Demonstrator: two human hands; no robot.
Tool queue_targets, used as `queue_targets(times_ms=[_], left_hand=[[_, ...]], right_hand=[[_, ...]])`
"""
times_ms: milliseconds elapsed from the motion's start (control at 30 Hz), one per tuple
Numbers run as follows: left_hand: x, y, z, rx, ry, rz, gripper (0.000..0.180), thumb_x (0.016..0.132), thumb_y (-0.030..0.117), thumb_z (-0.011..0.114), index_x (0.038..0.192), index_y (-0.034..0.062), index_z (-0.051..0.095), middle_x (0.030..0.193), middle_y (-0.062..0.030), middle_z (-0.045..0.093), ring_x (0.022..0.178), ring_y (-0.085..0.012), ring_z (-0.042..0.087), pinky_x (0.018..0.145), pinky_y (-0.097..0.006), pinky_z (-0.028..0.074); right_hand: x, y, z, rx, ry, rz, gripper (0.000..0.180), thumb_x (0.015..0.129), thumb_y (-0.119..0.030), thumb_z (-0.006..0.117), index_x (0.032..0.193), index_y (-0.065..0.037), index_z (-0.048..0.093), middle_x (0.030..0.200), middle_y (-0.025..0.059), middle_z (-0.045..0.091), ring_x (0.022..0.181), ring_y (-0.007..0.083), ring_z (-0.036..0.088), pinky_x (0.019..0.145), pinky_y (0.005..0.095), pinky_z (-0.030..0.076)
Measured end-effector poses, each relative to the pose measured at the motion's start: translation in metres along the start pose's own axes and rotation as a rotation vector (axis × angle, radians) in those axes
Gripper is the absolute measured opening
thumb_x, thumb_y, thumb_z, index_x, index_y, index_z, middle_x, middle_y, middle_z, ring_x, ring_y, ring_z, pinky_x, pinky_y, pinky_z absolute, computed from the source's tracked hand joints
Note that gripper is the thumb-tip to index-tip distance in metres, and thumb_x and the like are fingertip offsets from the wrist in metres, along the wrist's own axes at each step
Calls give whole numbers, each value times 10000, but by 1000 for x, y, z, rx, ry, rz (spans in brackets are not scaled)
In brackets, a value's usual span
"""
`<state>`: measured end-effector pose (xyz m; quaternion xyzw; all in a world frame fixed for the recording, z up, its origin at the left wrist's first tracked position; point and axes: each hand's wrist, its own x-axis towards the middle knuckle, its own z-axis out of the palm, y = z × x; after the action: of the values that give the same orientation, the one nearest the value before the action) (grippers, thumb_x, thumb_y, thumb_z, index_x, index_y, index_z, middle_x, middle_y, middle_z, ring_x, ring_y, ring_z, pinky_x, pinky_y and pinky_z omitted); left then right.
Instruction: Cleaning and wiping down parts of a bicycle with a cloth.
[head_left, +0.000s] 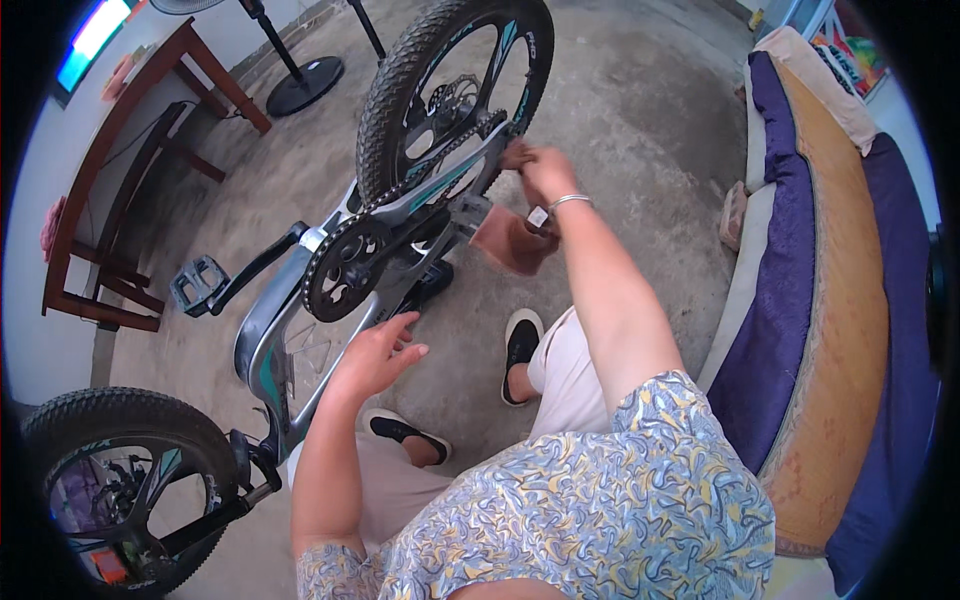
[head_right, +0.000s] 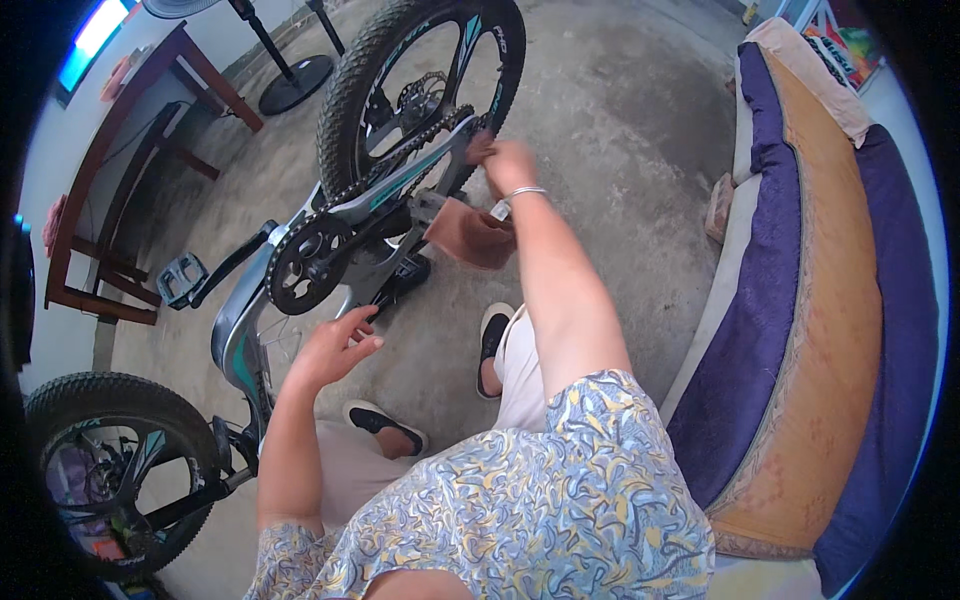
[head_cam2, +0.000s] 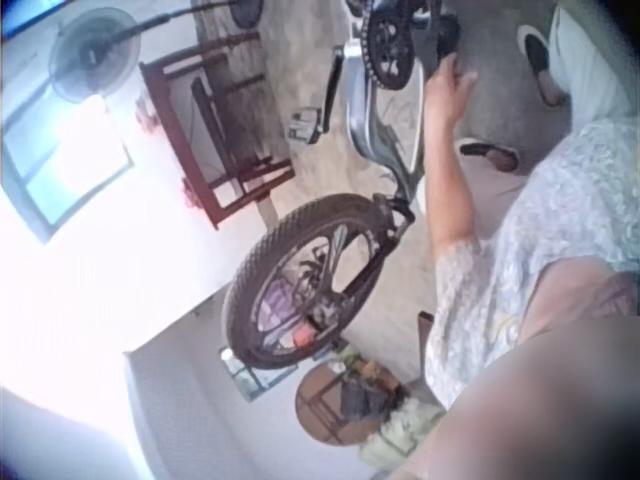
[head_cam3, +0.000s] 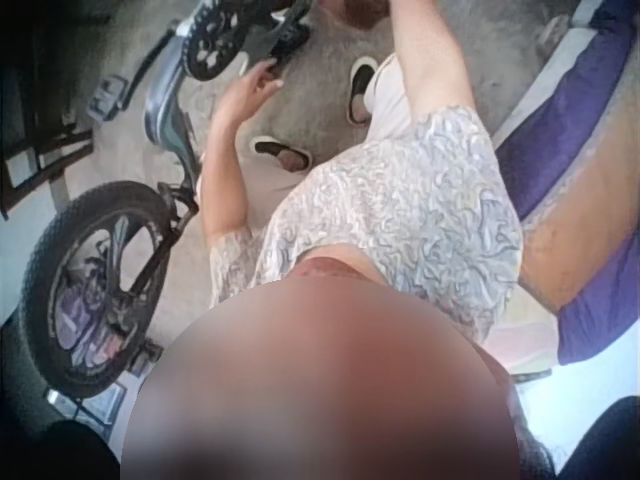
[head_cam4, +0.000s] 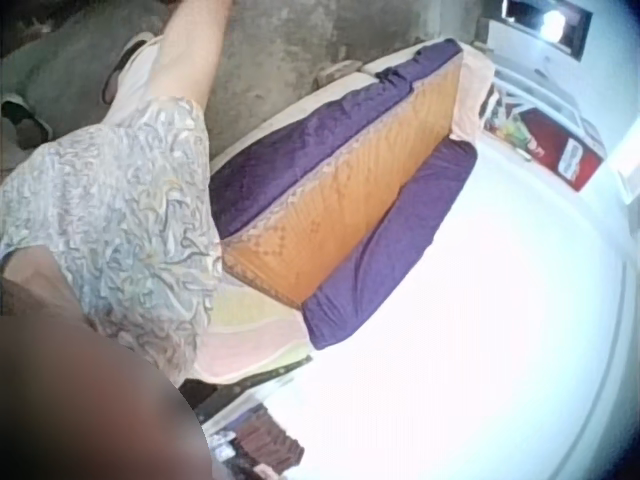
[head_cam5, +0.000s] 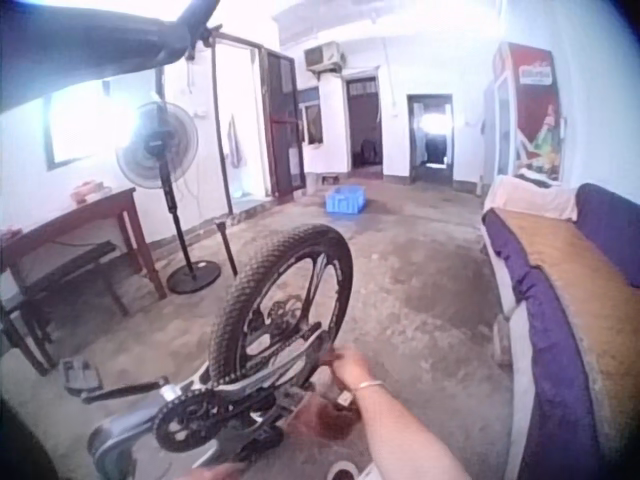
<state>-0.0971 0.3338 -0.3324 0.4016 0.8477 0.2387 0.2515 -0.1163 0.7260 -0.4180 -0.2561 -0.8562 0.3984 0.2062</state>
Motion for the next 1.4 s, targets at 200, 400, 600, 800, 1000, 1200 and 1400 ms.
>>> queue_targets(times_ms=[200, 400, 600, 800, 1000, 1200, 1400], left_hand=[[-13, 1, -3, 41, -34, -54, 520, 793, 263, 669, 1250, 78, 504, 998, -139, 641, 869, -254, 626, 768, -358, 495], [-12, 7, 0, 18, -50, -28, 517, 797, 275, 667, 1252, 96, 500, 1028, -142, 631, 899, -261, 618, 794, -363, 494], [-5, 5, 7, 35, -67, -7, 522, 794, 319, 659, 1226, 68, 507, 1008, -154, 642, 930, -313, 617, 803, -385, 483], [-3, 9, 5, 59, -45, 58, 519, 797, 270, 661, 1241, 55, 500, 974, -150, 644, 861, -258, 631, 769, -362, 496], [-3, -3, 7, 28, -22, 18, 519, 800, 279, 658, 1242, 56, 501, 974, -153, 646, 849, -264, 637, 756, -363, 499], [-9, -2, 3, 22, -18, -20, 505, 811, 300, 648, 1241, 79, 504, 976, -155, 646, 866, -275, 637, 765, -377, 497], [-15, -4, -1, 47, 3, -59, 524, 811, 342, 648, 1259, 119, 495, 1019, -148, 638, 904, -296, 627, 800, -389, 486]], right_hand=[[18, -7, -28, -36, 447, 77, 350, 785, -260, 589, 1045, -28, 626, 1007, 239, 612, 951, 387, 587, 814, 432, 469], [6, -47, 34, 17, 227, 72, 330, 779, -236, 619, 1058, -62, 591, 996, 218, 626, 950, 392, 587, 833, 434, 464], [-17, -52, 61, 75, -90, -58, 379, 719, -280, 676, 985, -42, 548, 992, 218, 617, 950, 404, 575, 814, 417, 465], [-23, -64, 57, -25, -327, -220, 375, 724, -267, 653, 1014, -42, 577, 1048, 219, 605, 989, 378, 573, 846, 383, 463], [-20, -49, 56, -210, -477, -145, 417, 740, -279, 593, 1074, -31, 608, 1155, 193, 575, 1052, 348, 558, 906, 362, 443], [4, -36, 10, 14, 218, -7, 352, 817, -288, 512, 1016, -21, 628, 991, 262, 616, 991, 400, 577, 865, 444, 453], [-52, -144, -38, 736, -43, -136, 324, 894, -292, 555, 955, 15, 641, 842, 15, 637, 775, 108, 579, 704, 265, 465]])
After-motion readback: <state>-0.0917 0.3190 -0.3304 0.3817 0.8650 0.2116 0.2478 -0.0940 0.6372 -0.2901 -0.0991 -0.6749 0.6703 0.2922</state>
